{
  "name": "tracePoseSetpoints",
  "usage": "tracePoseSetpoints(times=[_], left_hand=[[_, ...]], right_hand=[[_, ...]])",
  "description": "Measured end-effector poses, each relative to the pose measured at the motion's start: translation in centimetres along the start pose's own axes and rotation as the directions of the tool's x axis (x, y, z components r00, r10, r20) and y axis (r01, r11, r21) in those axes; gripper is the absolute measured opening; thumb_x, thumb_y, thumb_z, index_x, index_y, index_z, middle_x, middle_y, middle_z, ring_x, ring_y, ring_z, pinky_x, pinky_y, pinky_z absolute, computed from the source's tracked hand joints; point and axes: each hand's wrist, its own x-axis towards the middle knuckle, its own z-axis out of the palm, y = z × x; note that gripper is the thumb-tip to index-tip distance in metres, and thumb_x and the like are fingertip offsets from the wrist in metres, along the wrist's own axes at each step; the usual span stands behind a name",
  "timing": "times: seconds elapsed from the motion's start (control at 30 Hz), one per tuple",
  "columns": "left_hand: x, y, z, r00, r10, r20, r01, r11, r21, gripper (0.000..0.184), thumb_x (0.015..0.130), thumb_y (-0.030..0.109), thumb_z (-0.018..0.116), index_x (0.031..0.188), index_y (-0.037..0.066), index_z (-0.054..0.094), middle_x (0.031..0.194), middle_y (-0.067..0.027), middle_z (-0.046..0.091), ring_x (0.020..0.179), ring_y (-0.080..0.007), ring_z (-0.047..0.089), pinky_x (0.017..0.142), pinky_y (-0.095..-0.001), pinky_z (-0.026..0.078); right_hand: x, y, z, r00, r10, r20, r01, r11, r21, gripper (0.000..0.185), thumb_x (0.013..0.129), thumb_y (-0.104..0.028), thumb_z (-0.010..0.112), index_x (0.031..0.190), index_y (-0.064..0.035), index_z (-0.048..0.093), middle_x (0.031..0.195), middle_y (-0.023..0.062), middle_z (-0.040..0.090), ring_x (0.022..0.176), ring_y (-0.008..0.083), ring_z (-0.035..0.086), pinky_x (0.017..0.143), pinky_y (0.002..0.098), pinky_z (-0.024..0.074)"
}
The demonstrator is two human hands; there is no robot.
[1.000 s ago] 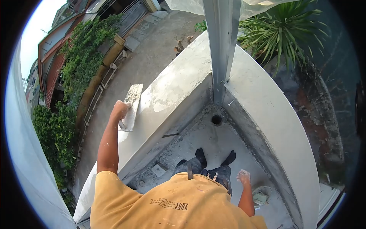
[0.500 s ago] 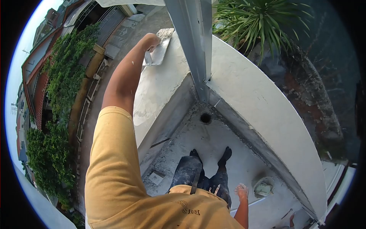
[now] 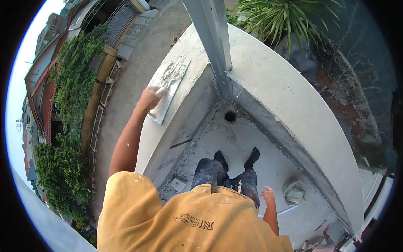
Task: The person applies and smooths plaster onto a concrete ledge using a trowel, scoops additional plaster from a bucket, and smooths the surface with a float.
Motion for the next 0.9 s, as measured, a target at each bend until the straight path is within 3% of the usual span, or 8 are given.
tracePoseSetpoints(times=[0.13,0.2,0.37,0.53,0.67,0.77,0.83,0.9], left_hand=[[-13.0,-7.6,0.6,0.992,0.097,-0.078,-0.095,0.995,0.028,0.045,0.089,0.041,0.062,0.091,-0.004,0.067,0.079,-0.0255,0.065,0.071,-0.0347,0.061,0.07,-0.0434,0.047],[-17.0,-6.4,-1.3,0.997,-0.076,-0.029,0.078,0.994,0.079,0.044,0.089,0.039,0.062,0.089,-0.004,0.067,0.076,-0.0254,0.064,0.069,-0.0347,0.062,0.067,-0.0433,0.047],[-20.0,-4.0,-1.6,0.989,-0.043,-0.141,0.05,0.998,0.047,0.041,0.089,0.036,0.062,0.086,-0.005,0.065,0.075,-0.027,0.062,0.071,-0.0388,0.064,0.065,-0.0437,0.047],[-22.2,1.2,2.5,0.989,-0.149,0.019,0.149,0.965,-0.215,0.038,0.088,0.033,0.063,0.099,-0.004,0.063,0.082,-0.0253,0.065,0.075,-0.039,0.064,0.069,-0.0435,0.049],[-25.5,9.5,8.4,0.99,-0.133,-0.052,0.103,0.917,-0.386,0.029,0.089,0.023,0.063,0.101,-0.004,0.06,0.081,-0.024,0.064,0.076,-0.036,0.064,0.069,-0.0418,0.049],[-26.5,9.5,14.1,0.965,0.063,-0.253,-0.174,0.879,-0.444,0.025,0.091,0.018,0.06,0.102,-0.004,0.06,0.085,-0.0221,0.065,0.075,-0.034,0.064,0.069,-0.0399,0.05],[-26.2,9.1,14.5,0.891,0.216,-0.4,-0.381,0.835,-0.397,0.026,0.092,0.016,0.058,0.107,-0.005,0.06,0.089,-0.0205,0.067,0.075,-0.0312,0.065,0.071,-0.0381,0.051],[-28.0,9.1,11.3,0.986,0.149,-0.073,-0.164,0.831,-0.531,0.031,0.094,0.015,0.055,0.118,-0.005,0.057,0.1,-0.0192,0.067,0.092,-0.0267,0.064,0.083,-0.0357,0.05]], right_hand=[[2.0,-5.1,0.0,0.983,-0.173,0.057,0.17,0.984,0.053,0.029,0.093,-0.012,0.053,0.121,-0.005,0.057,0.092,0.0094,0.067,0.067,0.0162,0.066,0.053,0.0293,0.0542],[1.8,-7.8,0.3,0.972,-0.229,0.058,0.23,0.973,-0.007,0.032,0.093,-0.013,0.054,0.123,-0.0037,0.057,0.091,0.0078,0.067,0.065,0.0147,0.064,0.052,0.0275,0.0528],[-3.0,-15.5,5.3,0.867,-0.466,0.177,0.49,0.861,-0.136,0.038,0.091,-0.014,0.058,0.126,-0.0003,0.056,0.089,0.0068,0.067,0.068,0.012,0.062,0.058,0.026,0.0513],[-12.1,-22.3,15.2,0.52,-0.71,0.474,0.791,0.61,0.045,0.033,0.091,-0.021,0.062,0.116,0.0017,0.061,0.087,0.007,0.067,0.075,0.0102,0.063,0.067,0.0241,0.0512],[-21.7,-26.0,22.7,0.431,-0.755,0.494,0.718,0.618,0.319,0.039,0.092,-0.025,0.064,0.116,0.0053,0.057,0.084,0.0053,0.065,0.073,0.01,0.061,0.066,0.0256,0.0515],[-22.7,-26.7,24.8,0.619,-0.715,0.325,0.649,0.698,0.303,0.036,0.092,-0.022,0.063,0.115,0.0044,0.055,0.084,0.0053,0.063,0.07,0.0098,0.058,0.065,0.026,0.0504],[-21.5,-27.3,25.6,0.585,-0.723,0.367,0.558,0.688,0.464,0.04,0.091,-0.025,0.063,0.114,0.0058,0.052,0.087,0.0103,0.063,0.079,0.0151,0.061,0.071,0.0298,0.0509],[-19.6,-28.6,26.5,0.603,-0.667,0.438,0.394,0.726,0.563,0.037,0.088,-0.026,0.065,0.107,0.0041,0.054,0.089,0.0155,0.065,0.083,0.0234,0.064,0.075,0.0331,0.0512]])
